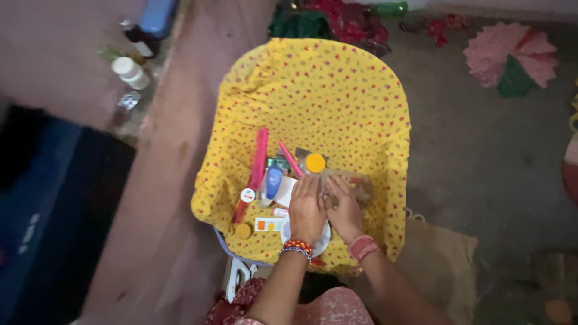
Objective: The person wipes a shelf with a cloth, moves containers, wipes a phone, and places various small items including medicine bottles, a case, and a small box into a yellow bassinet.
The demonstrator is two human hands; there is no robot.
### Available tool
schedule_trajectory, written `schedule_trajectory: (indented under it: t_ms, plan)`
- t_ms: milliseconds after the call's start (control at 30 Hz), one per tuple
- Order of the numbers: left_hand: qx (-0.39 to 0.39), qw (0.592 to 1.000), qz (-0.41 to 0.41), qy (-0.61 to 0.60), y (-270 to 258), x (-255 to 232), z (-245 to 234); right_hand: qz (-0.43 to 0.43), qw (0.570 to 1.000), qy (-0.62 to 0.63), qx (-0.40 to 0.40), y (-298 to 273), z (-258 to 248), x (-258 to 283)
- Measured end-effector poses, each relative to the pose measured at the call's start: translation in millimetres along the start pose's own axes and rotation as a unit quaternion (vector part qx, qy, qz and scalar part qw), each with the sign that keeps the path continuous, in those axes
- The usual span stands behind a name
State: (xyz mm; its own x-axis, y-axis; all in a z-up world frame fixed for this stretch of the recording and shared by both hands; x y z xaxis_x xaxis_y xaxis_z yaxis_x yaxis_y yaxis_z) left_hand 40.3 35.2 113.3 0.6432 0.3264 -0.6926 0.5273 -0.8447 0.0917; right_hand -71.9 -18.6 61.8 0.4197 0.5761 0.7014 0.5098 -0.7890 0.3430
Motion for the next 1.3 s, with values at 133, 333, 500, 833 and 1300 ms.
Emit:
schedule_trajectory:
  t_ms: [133, 333, 500, 833, 1300]
  plan:
    - [-0.037, 0.999, 0.007, -0.007, -1.6, -4.7, -37.0, -0.035, 0.999, 0.025, -0.02, 12.5, -1.5, 32.1]
    - [-0.09, 0.996, -0.004, -0.026, 0.8, -10.0, -88.1, -0.074, 0.997, 0.023, 0.01, 44.2, -4.9, 83.1]
    - [-0.12, 0.992, -0.02, -0.036, -3.6, -5.4, -127.2, -0.115, 0.992, 0.047, 0.023, 57.9, 1.1, 125.5]
    - [-0.204, 0.978, -0.046, -0.023, -34.2, 13.6, -220.1, -0.207, 0.974, 0.077, 0.057, 62.5, 23.0, 221.7]
    - [-0.323, 0.942, -0.089, 0.002, -97.9, 37.7, -335.9, -0.317, 0.927, 0.157, 0.122, 53.3, 52.4, 359.8]
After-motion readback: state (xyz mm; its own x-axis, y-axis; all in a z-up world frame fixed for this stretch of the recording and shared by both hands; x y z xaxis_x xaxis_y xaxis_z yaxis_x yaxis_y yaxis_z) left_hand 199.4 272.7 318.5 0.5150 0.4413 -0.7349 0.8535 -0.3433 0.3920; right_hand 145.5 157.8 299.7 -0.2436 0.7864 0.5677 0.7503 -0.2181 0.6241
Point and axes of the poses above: each hand's wrist, its own y-axis towards the middle knuckle, its own z-axis out of the palm, x = y × z, the point moved 2 cm from there along y, towards the middle knuckle, and after that the axes turned 14 degrees about -z, right-handed, at the moved point
